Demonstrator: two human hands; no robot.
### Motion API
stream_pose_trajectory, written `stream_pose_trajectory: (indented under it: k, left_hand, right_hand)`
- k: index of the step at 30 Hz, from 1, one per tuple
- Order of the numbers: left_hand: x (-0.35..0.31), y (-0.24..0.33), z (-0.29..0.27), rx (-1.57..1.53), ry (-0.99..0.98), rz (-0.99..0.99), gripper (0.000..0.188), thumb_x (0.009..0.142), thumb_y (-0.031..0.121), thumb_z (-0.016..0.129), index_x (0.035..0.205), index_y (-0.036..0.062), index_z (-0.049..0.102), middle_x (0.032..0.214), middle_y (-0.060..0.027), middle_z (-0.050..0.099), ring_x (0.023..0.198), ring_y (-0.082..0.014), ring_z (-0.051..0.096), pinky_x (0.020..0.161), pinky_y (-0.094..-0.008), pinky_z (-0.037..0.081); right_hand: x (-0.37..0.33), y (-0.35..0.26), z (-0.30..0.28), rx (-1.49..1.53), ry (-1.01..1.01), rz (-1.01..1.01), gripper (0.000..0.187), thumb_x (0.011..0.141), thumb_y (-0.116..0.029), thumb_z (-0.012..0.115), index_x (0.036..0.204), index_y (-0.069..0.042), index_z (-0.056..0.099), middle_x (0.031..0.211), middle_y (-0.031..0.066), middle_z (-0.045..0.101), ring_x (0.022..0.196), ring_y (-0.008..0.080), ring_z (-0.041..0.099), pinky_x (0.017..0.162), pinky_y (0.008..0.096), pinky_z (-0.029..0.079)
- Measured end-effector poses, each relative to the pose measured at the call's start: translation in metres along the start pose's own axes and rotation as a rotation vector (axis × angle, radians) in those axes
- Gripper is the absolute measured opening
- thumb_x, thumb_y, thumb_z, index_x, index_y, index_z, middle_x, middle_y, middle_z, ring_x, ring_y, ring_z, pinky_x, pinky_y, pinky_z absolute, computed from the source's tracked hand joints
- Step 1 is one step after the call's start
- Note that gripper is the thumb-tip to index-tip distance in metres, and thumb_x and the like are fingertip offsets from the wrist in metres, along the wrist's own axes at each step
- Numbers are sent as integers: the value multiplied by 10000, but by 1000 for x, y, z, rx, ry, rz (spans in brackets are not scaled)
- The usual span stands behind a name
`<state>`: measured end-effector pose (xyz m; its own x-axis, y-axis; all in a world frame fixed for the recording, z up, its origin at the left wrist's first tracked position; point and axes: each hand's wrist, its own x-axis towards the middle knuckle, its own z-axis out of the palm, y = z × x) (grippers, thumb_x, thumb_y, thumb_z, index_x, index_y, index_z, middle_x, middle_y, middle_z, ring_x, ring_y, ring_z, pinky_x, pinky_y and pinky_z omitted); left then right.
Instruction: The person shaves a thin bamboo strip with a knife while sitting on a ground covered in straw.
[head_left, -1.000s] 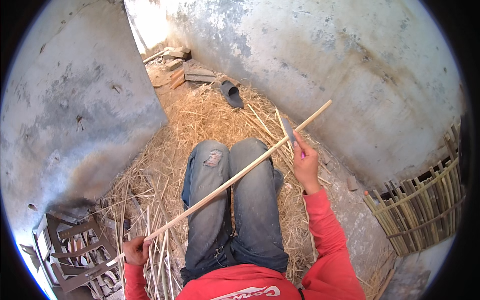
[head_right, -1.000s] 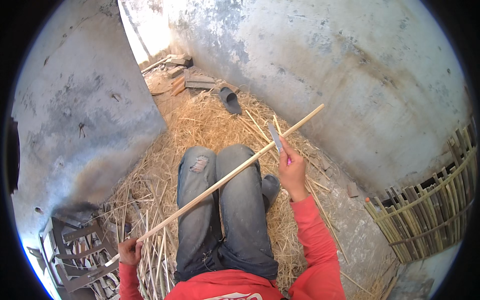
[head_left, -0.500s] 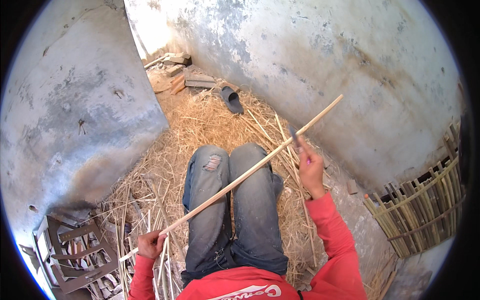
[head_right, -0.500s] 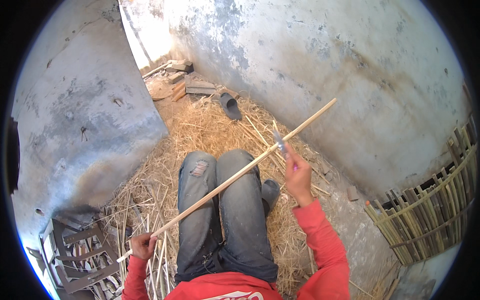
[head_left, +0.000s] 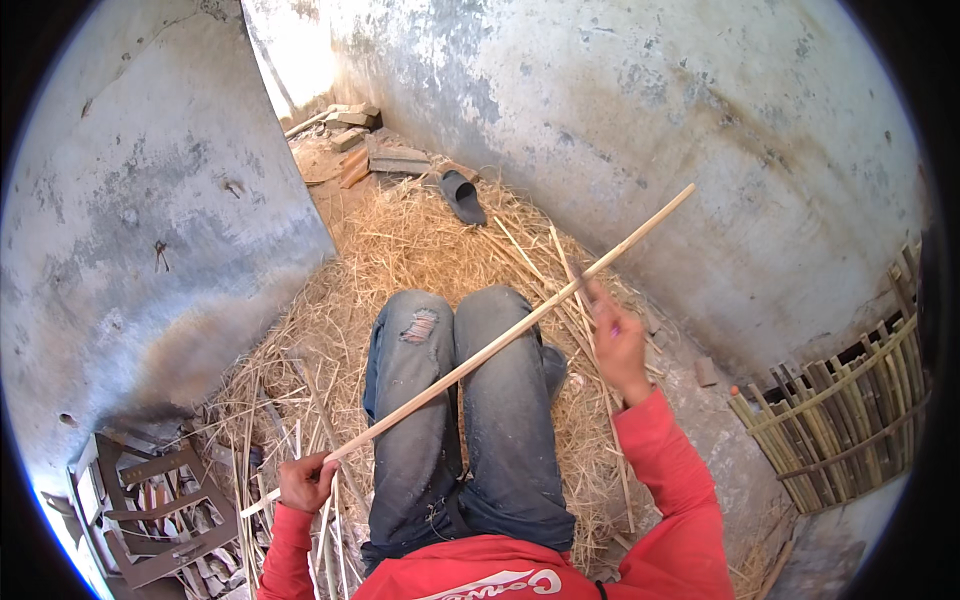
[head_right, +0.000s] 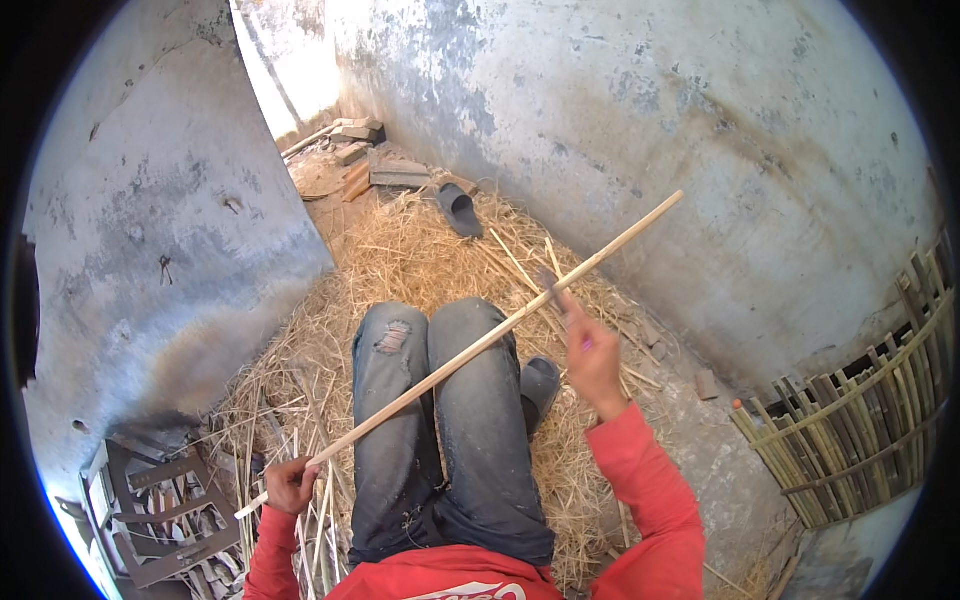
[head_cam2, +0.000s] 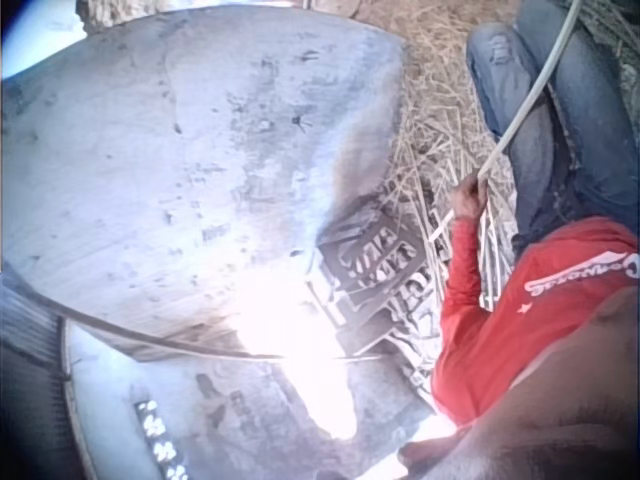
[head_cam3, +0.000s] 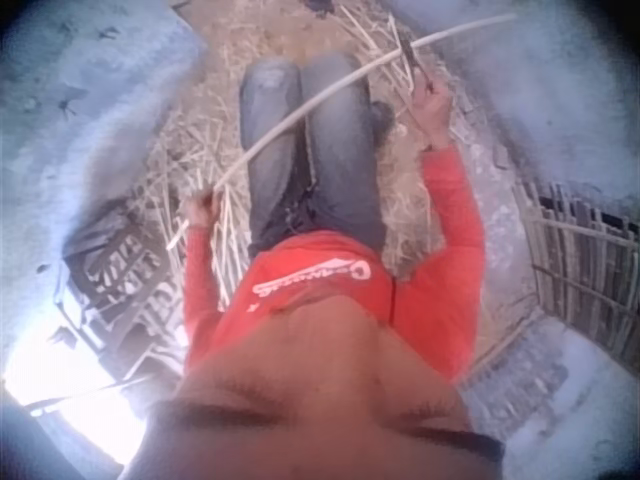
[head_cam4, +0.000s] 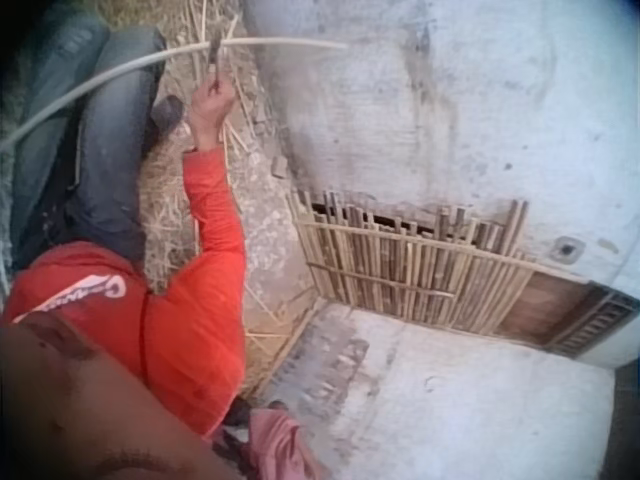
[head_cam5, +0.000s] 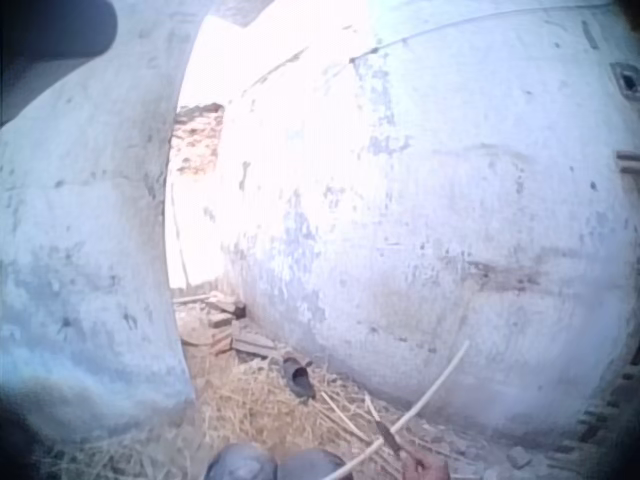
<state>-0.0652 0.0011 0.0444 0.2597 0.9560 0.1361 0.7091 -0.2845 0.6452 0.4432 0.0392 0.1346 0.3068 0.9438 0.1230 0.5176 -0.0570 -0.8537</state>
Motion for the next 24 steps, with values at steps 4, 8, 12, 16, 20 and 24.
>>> stream_pose_trajectory:
  k: [4,8,12,16,20,24]
  left_hand:
    - [10,7,16,-65,50,-54,185,911,183,745,973,9,766,581,-125,602,483,-181,586,494,-320,440]
    - [13,16,12,-86,14,-18,185,914,184,741,980,13,763,596,-129,613,495,-200,605,504,-323,451]
    - [21,38,15,-111,5,-80,200,932,203,734,967,8,761,594,-119,609,491,-174,588,505,-322,450]
    - [29,35,29,-94,10,-17,225,941,228,730,942,4,754,555,-108,585,444,-180,556,474,-325,428]
    - [47,72,21,208,372,176,335,850,239,791,1097,19,739,960,-171,671,881,-296,652,761,-405,505]
    - [60,146,46,31,538,448,450,801,245,824,1184,37,713,1119,-148,629,1013,-333,603,884,-436,486]
  right_hand:
    - [-6,27,33,44,121,-225,349,1055,-132,530,1370,-25,637,1287,153,703,949,96,634,836,274,516]
    - [-3,15,25,207,128,-291,363,1071,-175,523,1380,-10,618,1330,158,681,980,114,651,865,285,528]
    - [-34,5,60,52,20,-313,329,1055,-182,531,1300,-26,686,782,130,692,607,182,563,583,325,478]
    - [-3,-21,56,187,94,-597,369,983,-63,598,1342,-99,675,717,102,667,593,156,609,533,351,467]
    - [26,-61,46,-418,206,-543,438,956,-101,610,1381,-199,649,732,82,665,610,249,665,543,356,534]
    - [38,-58,106,-681,173,-651,441,925,-209,654,1354,-313,660,691,75,587,541,283,625,492,403,506]
